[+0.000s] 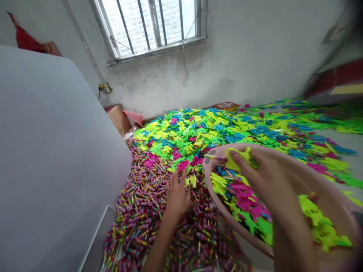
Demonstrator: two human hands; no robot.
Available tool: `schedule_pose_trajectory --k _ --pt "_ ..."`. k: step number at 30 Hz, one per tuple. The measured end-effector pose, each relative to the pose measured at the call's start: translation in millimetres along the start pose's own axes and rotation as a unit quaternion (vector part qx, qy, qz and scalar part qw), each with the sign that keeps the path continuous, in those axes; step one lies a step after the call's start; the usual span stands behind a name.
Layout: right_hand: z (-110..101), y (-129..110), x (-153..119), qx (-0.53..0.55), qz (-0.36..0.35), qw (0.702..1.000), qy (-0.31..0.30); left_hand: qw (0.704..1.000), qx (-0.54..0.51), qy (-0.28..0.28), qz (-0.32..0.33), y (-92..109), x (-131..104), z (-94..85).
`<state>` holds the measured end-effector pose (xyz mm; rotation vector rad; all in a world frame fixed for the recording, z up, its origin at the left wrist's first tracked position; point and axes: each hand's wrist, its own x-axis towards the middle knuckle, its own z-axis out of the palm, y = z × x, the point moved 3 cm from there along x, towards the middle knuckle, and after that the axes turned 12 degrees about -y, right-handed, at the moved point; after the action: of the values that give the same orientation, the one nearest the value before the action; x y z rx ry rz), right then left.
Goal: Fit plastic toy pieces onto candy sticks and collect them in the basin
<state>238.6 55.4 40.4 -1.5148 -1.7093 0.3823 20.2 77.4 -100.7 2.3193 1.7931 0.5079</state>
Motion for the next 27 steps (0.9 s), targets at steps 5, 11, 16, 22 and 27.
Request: schedule_pose_trajectory --k 5,11,16,22,27 --pt "-15.1 20.7 2.1 0.046 0.041 0.996 0.069 0.997 0.030 -0.066 0.011 -5.5 3.8 23.8" --pt "6.9 0.4 4.4 0.110 -0.035 0.993 0.007 0.998 0.004 -0.055 -0.007 -13.6 7.0 23.8" --pt "28.7 -20.7 2.1 0.128 -0.089 0.986 -0.058 0.998 -0.052 -0.020 -0.006 -20.4 8.0 21.0" --pt "57.6 -39.3 -1.4 0.160 -0.115 0.971 -0.136 0.984 -0.149 0.081 -0.047 -26.9 5.9 -12.7" --pt "91.0 -44.0 -4.4 0.137 -0.124 0.961 -0.205 0.963 -0.226 0.137 -0.053 -24.0 -8.3 -55.6"
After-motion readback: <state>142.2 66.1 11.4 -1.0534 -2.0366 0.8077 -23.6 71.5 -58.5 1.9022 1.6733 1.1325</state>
